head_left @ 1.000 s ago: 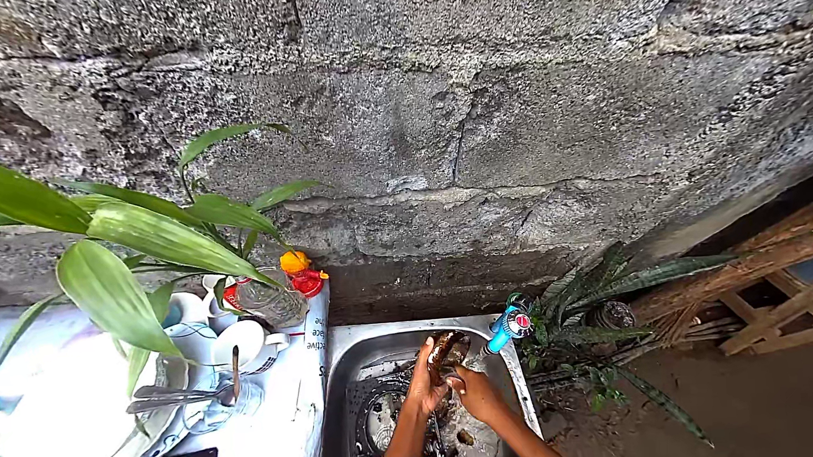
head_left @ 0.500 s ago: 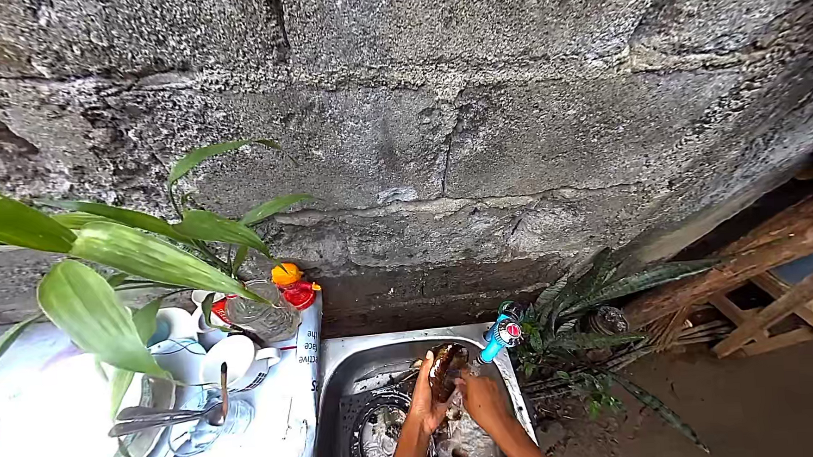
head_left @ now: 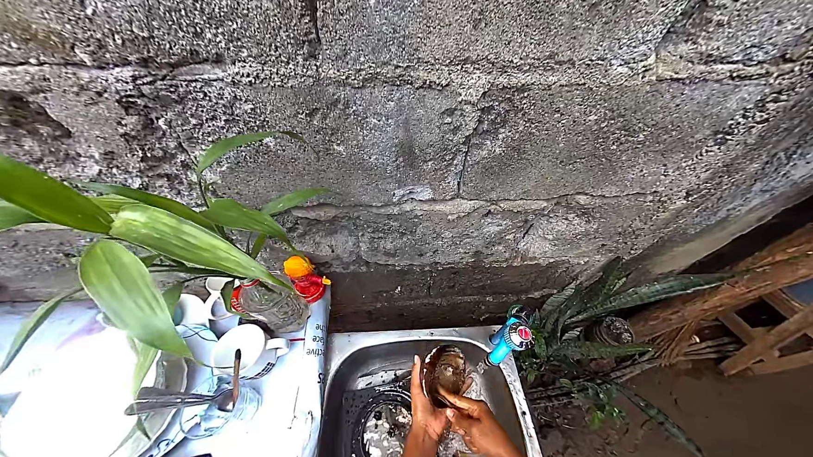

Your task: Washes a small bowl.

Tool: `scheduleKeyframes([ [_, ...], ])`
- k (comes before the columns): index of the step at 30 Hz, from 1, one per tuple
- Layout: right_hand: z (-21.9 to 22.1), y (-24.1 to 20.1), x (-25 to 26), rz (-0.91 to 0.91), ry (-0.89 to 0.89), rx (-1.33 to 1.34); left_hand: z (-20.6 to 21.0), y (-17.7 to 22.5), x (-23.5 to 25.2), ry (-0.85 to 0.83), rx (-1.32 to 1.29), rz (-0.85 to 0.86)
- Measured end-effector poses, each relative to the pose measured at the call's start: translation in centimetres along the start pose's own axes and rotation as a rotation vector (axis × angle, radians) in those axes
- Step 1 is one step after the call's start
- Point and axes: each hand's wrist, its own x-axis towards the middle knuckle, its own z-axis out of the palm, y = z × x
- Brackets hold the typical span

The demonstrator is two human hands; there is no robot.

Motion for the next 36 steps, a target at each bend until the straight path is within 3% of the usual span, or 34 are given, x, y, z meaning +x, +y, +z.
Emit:
scheduleKeyframes([
  [4, -2.2, -0.8, 0.8, -0.081, 0.163, -0.561, -0.5, -0.4, -0.3, 0.036, 0.051, -0.103],
  [6, -0.9, -0.8, -0.1, -0.046, 0.114, -0.526, -0.1, -0.3, -0.1, 0.054, 0.053, -0.09],
  [8, -0.3, -0.6, -0.5, 0.009, -0.012, -0.323, -0.1, 0.5, 0.3, 0.052, 0.038, -0.046],
  [10, -1.3, -0.8, -0.2, 0.038, -0.048, -0.446, -0.8, 0.7, 0.3, 0.07, 0.077, -0.051],
  [12, -2.8, -0.7, 0.8, -0.034, 0.121, -0.801, -1.0, 0.7, 0.4, 0.081, 0.118, -0.097],
  [14, -3.8, -0.7, 1.6, -0.054, 0.226, -0.973, -0.8, 0.6, 0.6, 0.061, 0.095, -0.131],
  [18, -3.1, -1.9, 0.7, 0.047, 0.035, -0.66, -0.1, 0.4, 0.4, 0.052, 0.107, -0.116],
  [21, -1.8, -2.4, -0.3, 0.07, -0.108, -0.58, -0.4, -0.2, 0.6, 0.016, 0.063, -0.078],
  [26, -0.8, -3.1, -1.7, 0.069, -0.031, -0.536, 0.0, -0.6, 0.9, 0.046, 0.058, -0.06],
  [30, -1.7, -4.7, -1.6, 0.102, -0.087, -0.844, -0.8, -1.4, 1.5, 0.151, 0.515, 0.068],
  [32, -2.4, -5.8, -1.2, 0.16, -0.159, -1.039, -1.0, -1.2, 1.1, 0.113, 0.668, -0.031],
  [34, -2.7, -5.6, -0.6, 0.16, -0.227, -1.093, -0.5, -0.8, 0.6, 0.057, 0.569, -0.208],
  [36, -2.9, -5.2, -0.3, 0.135, -0.262, -1.053, -0.4, -0.4, 0.4, 0.017, 0.387, -0.264],
])
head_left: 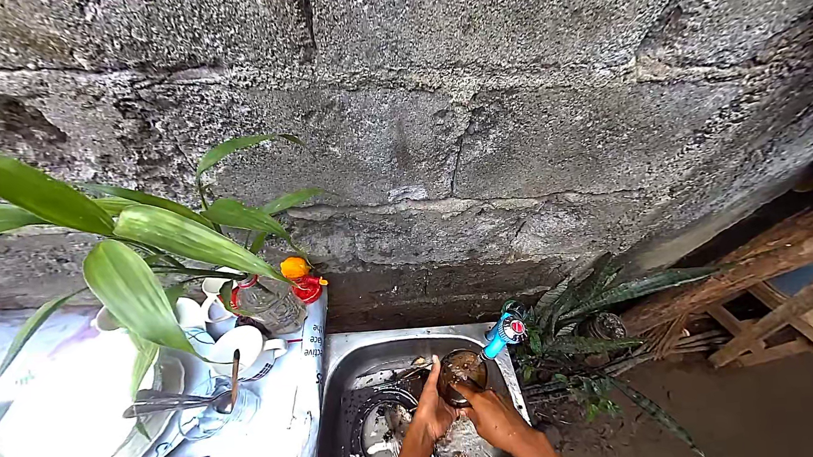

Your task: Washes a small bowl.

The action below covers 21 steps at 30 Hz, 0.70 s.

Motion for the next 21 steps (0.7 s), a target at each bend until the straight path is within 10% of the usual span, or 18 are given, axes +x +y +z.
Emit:
scheduleKeyframes([
  [5, -1.2, -0.2, 0.0, 0.176, 0.133, 0.023, -1.2, 0.3, 0.2, -0.071, -0.396, 0.101],
  [21, 4.0, -2.3, 1.1, 0.079, 0.454, 0.717, 2.2, 0.6, 1.2, -0.04, -0.148, 0.503],
])
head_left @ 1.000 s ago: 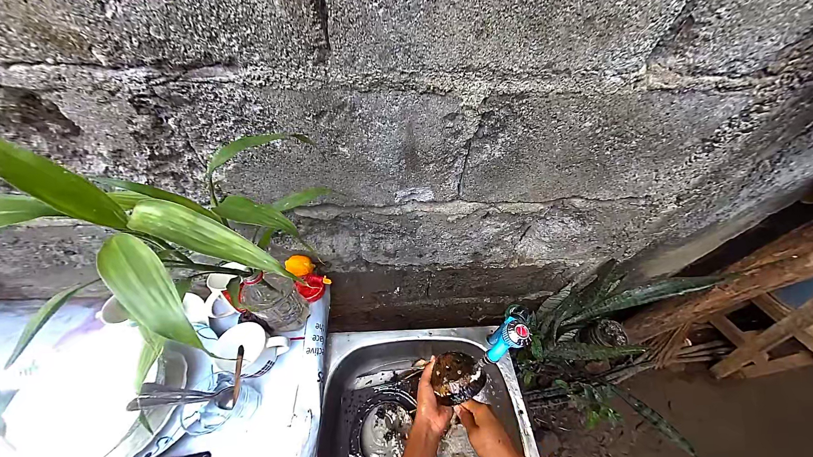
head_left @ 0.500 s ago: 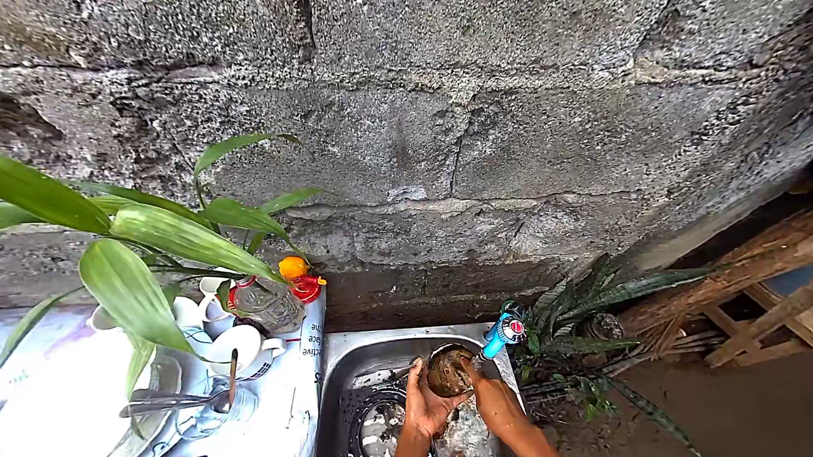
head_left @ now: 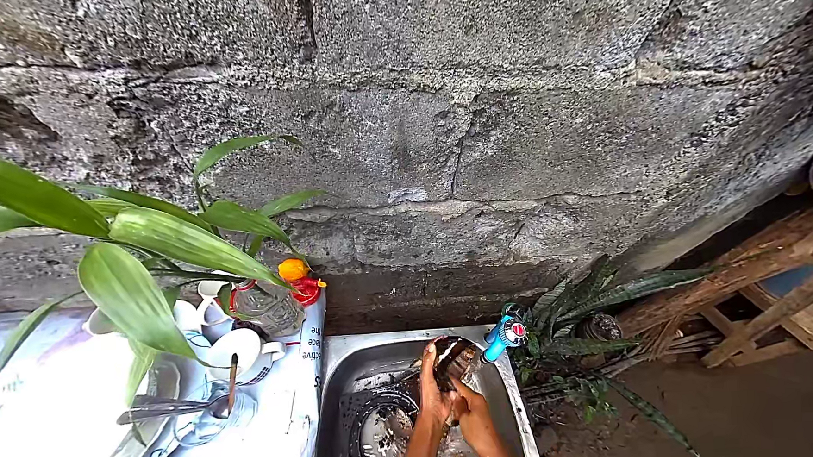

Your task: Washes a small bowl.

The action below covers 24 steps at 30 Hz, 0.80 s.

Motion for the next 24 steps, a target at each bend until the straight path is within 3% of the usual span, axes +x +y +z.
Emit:
scheduleKeyframes([
  [2, 0.4, 0.1, -0.1, 0.097, -0.143, 0.357, -0.4, 0.2, -0.1, 0.013, -0.056, 0.018],
  [3, 0.0, 0.4, 0.3, 0.103, -0.189, 0.355, -0.6, 0.3, -0.1, 0.034, -0.077, 0.004],
  [7, -2.3, 0.8, 2.3, -0.11, -0.07, -0.474, -0.5, 0.5, -0.6, 0.114, -0.093, -0.097],
  [9, -2.0, 1.3, 2.2, -0.202, 0.084, -0.664, 0.2, 1.3, -1.0, 0.135, -0.147, -0.133],
  [11, -1.3, 2.0, 2.0, -0.332, 0.284, -0.611, 0.6, 1.9, -1.1, 0.082, -0.202, -0.159],
  [12, -1.1, 1.7, 1.6, -0.311, 0.281, -0.548, 0.5, 1.9, -1.2, 0.055, -0.217, -0.168],
  [15, -0.8, -0.1, 0.2, -0.059, -0.045, -0.2, 0.3, 1.2, -1.3, 0.057, -0.155, -0.182],
  [18, -1.0, 0.9, 0.2, -0.076, -0.123, 0.022, 0.1, 1.0, -1.4, 0.083, -0.183, -0.216],
  [22, -3.4, 3.2, 1.5, -0.28, 0.077, -0.553, -0.1, 0.7, -0.8, 0.057, -0.186, -0.217],
  [24, -2.9, 4.0, 1.5, -0.383, 0.24, -0.595, 0.6, 0.9, -0.8, 0.05, -0.174, -0.217],
])
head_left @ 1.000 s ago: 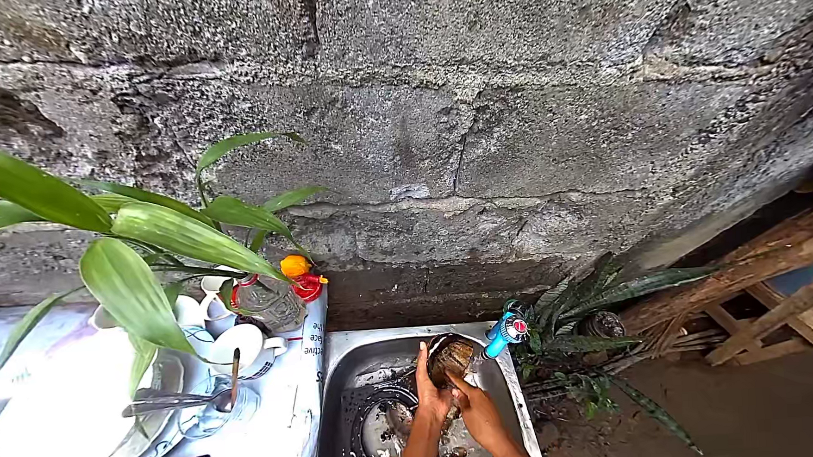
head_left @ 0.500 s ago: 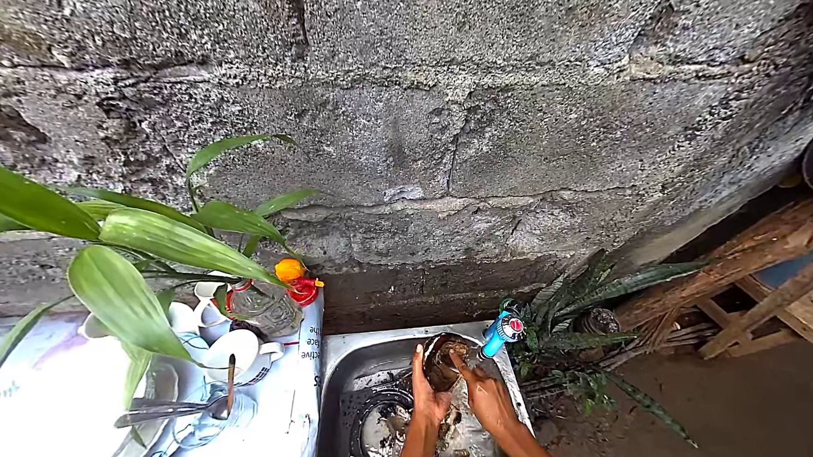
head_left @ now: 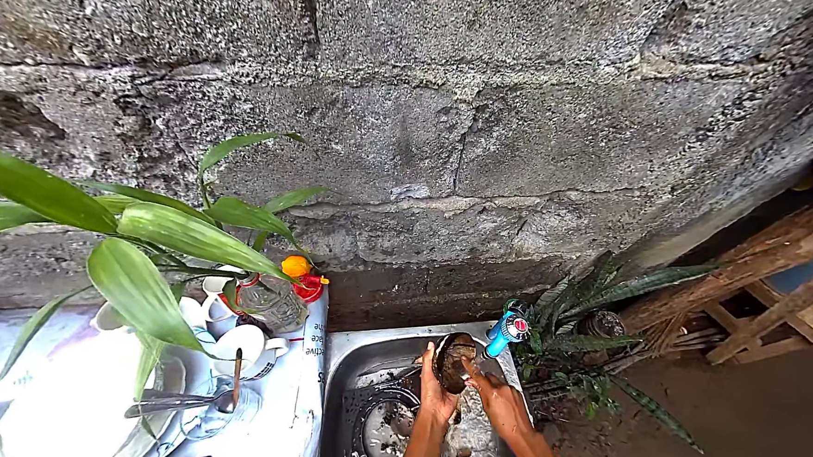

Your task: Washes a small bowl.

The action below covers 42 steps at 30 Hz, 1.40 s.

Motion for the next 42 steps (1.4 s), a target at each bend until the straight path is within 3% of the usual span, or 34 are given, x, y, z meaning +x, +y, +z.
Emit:
scheduleKeyframes([
  [3, 1.0, -0.5, -0.8, 0.008, 0.184, 0.03, 1.0, 0.3, -0.7, -0.013, 0.032, -0.014],
  [7, -0.4, 0.3, 0.3, -0.02, 0.259, 0.025, 1.3, 0.1, -1.5, 0.042, -0.056, -0.018],
  [11, -0.9, -1.7, -0.4, 0.212, -0.143, 0.518, 0.6, -1.1, -0.7, 0.018, 0.029, 0.022],
  [13, -0.9, -2.7, -0.5, 0.265, -0.2, 0.693, -0.1, -1.1, -0.5, 0.027, -0.005, 0.014],
  [18, -1.9, -2.4, 0.4, 0.25, -0.093, 0.319, 0.1, -1.2, -0.7, -0.032, -0.036, -0.024],
  [22, -1.9, -2.0, 0.4, 0.221, -0.337, 0.6, -1.3, -1.3, -0.2, -0.012, -0.088, -0.027],
  [26, -2.8, -1.6, 1.0, 0.22, -0.144, 0.395, -1.1, -1.2, -0.5, -0.048, -0.12, -0.048],
  [31, -1.1, -2.0, 0.0, 0.25, -0.33, 0.683, -1.2, -0.8, -0.2, -0.028, -0.073, -0.073],
  [35, -2.5, -2.4, 0.9, 0.257, -0.203, 0.396, -0.7, -1.3, -0.6, -0.038, -0.052, -0.094],
  [39, -3.3, -3.1, -0.2, 0.268, -0.46, 0.34, -0.9, -0.9, 0.1, -0.016, -0.016, -0.105],
  [42, -4.5, -2.3, -0.1, 0.22, -0.453, 0.374, -1.5, -1.7, 0.0, -0.037, -0.031, -0.101],
])
